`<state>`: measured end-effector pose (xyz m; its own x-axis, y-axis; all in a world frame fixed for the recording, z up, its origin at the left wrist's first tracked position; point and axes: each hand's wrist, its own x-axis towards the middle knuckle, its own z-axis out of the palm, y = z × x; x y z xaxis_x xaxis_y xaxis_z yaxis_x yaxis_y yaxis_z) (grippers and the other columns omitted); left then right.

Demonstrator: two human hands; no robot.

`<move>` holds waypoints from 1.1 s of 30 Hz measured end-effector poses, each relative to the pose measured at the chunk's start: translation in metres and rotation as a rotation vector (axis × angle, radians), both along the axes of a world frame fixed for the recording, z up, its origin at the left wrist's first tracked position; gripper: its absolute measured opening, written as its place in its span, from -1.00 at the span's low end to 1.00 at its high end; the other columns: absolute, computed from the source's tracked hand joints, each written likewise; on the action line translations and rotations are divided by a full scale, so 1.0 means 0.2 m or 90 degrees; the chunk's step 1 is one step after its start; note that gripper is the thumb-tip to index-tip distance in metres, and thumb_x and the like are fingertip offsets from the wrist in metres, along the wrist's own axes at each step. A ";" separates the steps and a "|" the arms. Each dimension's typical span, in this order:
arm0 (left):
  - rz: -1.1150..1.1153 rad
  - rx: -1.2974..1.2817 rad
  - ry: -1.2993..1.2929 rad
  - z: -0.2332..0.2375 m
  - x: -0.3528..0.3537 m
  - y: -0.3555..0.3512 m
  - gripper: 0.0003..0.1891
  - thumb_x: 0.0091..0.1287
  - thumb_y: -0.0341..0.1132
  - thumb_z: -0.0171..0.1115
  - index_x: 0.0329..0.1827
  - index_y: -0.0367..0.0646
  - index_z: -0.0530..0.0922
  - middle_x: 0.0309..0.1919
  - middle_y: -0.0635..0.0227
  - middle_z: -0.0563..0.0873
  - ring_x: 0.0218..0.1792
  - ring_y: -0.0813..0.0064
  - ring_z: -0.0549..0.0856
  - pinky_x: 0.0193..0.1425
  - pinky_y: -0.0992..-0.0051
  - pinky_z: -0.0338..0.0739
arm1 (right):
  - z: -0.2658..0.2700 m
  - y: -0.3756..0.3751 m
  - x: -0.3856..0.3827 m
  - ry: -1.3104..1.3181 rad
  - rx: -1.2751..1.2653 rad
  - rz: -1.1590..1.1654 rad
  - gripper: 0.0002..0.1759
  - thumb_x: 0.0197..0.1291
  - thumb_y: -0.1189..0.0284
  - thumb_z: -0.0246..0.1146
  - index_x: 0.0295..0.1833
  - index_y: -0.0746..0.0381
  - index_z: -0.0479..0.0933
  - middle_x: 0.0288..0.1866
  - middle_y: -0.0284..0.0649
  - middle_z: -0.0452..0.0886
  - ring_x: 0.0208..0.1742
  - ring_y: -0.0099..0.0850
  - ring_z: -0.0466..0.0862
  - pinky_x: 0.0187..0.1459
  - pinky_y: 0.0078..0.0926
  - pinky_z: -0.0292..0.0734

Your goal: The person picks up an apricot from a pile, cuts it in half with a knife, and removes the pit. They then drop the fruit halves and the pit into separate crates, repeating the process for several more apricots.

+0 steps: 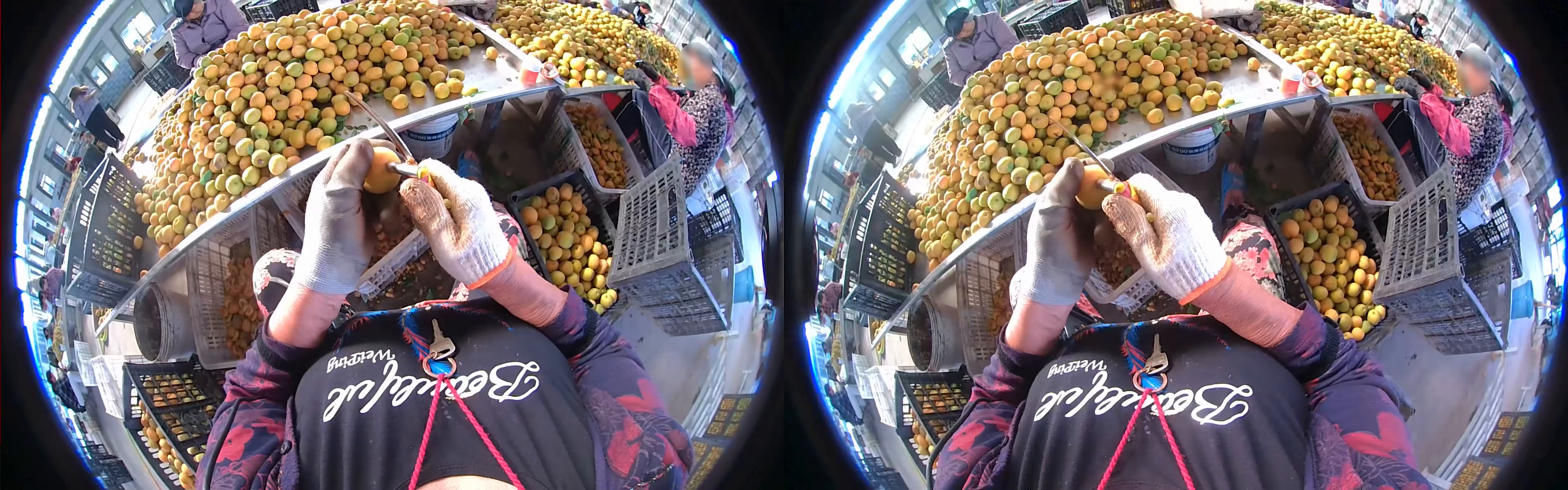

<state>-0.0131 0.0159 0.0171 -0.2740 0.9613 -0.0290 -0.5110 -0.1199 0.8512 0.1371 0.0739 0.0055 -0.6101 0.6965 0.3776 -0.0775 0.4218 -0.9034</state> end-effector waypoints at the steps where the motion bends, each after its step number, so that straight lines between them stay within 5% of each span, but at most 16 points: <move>1: 0.013 0.001 0.013 0.01 0.02 -0.01 -0.70 0.55 -0.10 0.03 -0.02 -0.15 0.55 -0.32 0.39 0.65 -0.54 0.62 0.56 -0.57 0.62 0.36 | 0.02 0.00 0.00 -0.018 0.041 -0.020 -0.66 0.46 0.20 0.17 -0.03 0.30 0.53 -0.38 0.07 0.62 -0.30 0.04 0.70 -0.29 -0.25 0.55; 4: 0.115 -0.053 0.013 0.08 0.11 -0.03 -0.70 0.56 -0.09 0.01 -0.10 -0.13 0.56 -0.38 0.45 0.60 -0.55 0.68 0.49 -0.52 0.63 0.35 | 0.03 -0.01 0.01 -0.045 0.105 -0.049 -0.65 0.46 0.18 0.16 -0.05 0.29 0.53 -0.39 0.10 0.61 -0.30 0.10 0.67 -0.30 -0.18 0.54; 6: 0.168 -0.042 0.181 0.12 0.12 -0.07 -0.71 0.57 -0.11 -0.01 -0.05 -0.14 0.55 -0.33 0.45 0.60 -0.45 0.68 0.53 -0.42 0.62 0.44 | 0.01 -0.02 -0.02 -0.006 0.148 -0.064 -0.69 0.44 0.22 0.16 -0.08 0.29 0.52 -0.41 0.10 0.59 -0.34 0.11 0.66 -0.33 -0.17 0.52; 8: 0.205 0.029 0.189 0.18 0.17 -0.10 -0.75 0.56 -0.15 0.01 -0.01 -0.15 0.52 -0.23 0.46 0.53 -0.21 0.64 0.48 -0.05 0.53 0.44 | 0.06 -0.06 -0.03 0.018 0.119 -0.064 -0.73 0.44 0.29 0.14 -0.08 0.31 0.51 -0.43 0.08 0.59 -0.37 0.10 0.66 -0.36 -0.20 0.53; 12: 0.247 0.112 0.434 0.16 0.14 -0.12 -0.71 0.56 -0.16 0.03 0.02 -0.24 0.51 -0.15 0.37 0.55 -0.16 0.59 0.52 0.01 0.57 0.44 | 0.05 -0.09 -0.04 0.051 0.078 -0.040 -0.77 0.44 0.36 0.10 -0.08 0.33 0.49 -0.48 -0.02 0.61 -0.40 -0.05 0.72 -0.37 -0.29 0.54; 14: 0.287 0.195 0.488 0.17 0.15 -0.12 -0.72 0.54 -0.15 0.10 0.02 -0.23 0.47 -0.34 0.38 0.57 -0.28 0.60 0.51 -0.13 0.53 0.48 | 0.09 -0.13 -0.01 0.042 0.050 -0.048 -0.73 0.47 0.31 0.13 -0.05 0.34 0.50 -0.51 -0.18 0.60 -0.46 -0.34 0.69 -0.42 -0.46 0.51; 16: 0.318 0.224 0.519 0.17 0.15 -0.11 -0.70 0.55 -0.14 0.06 0.03 -0.23 0.47 -0.30 0.34 0.57 -0.26 0.55 0.53 -0.11 0.51 0.49 | 0.10 -0.14 -0.04 0.113 -0.033 -0.014 -0.67 0.48 0.19 0.12 -0.15 0.26 0.49 -0.59 -0.30 0.50 -0.63 -0.45 0.55 -0.58 -0.53 0.36; 18: 0.303 0.234 0.518 0.18 0.13 -0.09 -0.65 0.56 -0.08 0.03 0.01 -0.23 0.49 -0.26 0.32 0.56 -0.22 0.55 0.53 -0.07 0.51 0.48 | 0.21 -0.14 0.03 0.087 -0.564 0.201 -0.57 0.49 0.02 0.06 -0.31 0.14 0.39 -0.67 -0.43 0.32 -0.78 -0.54 0.29 -0.73 -0.56 0.12; 20: 0.151 0.176 0.224 0.16 0.11 -0.07 -0.66 0.57 -0.06 0.02 -0.03 -0.21 0.53 -0.22 0.39 0.58 -0.16 0.59 0.52 0.04 0.56 0.44 | 0.24 -0.10 0.05 0.127 -0.756 0.396 -0.48 0.48 -0.12 -0.02 -0.41 0.03 0.24 -0.70 -0.50 0.07 -0.82 -0.58 0.02 -0.80 -0.55 -0.05; 24: 0.012 0.068 -0.045 0.21 0.12 -0.11 -0.73 0.57 -0.14 0.08 0.03 -0.16 0.56 -0.22 0.45 0.60 -0.18 0.63 0.56 0.05 0.60 0.48 | 0.15 -0.06 0.09 0.203 -0.784 0.512 -0.44 0.42 -0.22 0.01 -0.40 0.02 0.26 -0.69 -0.55 0.01 -0.81 -0.62 -0.02 -0.78 -0.59 -0.09; 30: 0.013 0.186 0.202 0.20 0.09 -0.13 -0.66 0.55 -0.09 0.12 0.07 -0.21 0.57 -0.06 0.34 0.69 -0.05 0.55 0.64 0.15 0.53 0.52 | 0.15 -0.07 0.10 0.253 -0.840 0.545 -0.42 0.45 -0.21 -0.04 -0.42 0.03 0.25 -0.68 -0.51 0.11 -0.83 -0.61 -0.01 -0.79 -0.57 -0.05; 32: -0.208 0.221 -0.018 0.24 0.05 -0.17 -0.60 0.53 0.00 0.12 0.09 -0.20 0.55 -0.08 0.28 0.71 -0.08 0.43 0.70 0.13 0.44 0.59 | 0.16 -0.11 0.09 0.316 -0.932 0.671 -0.41 0.46 -0.20 -0.06 -0.42 0.06 0.25 -0.72 -0.50 0.08 -0.84 -0.61 0.02 -0.79 -0.58 -0.01; 33: -0.192 0.215 -0.113 0.18 0.05 -0.13 -0.58 0.53 0.02 0.11 0.10 -0.20 0.54 -0.10 0.25 0.72 -0.09 0.37 0.71 0.10 0.39 0.62 | 0.17 -0.13 0.09 0.333 -0.904 0.707 -0.41 0.49 -0.18 -0.08 -0.42 0.06 0.26 -0.74 -0.50 0.08 -0.85 -0.61 0.02 -0.78 -0.56 0.00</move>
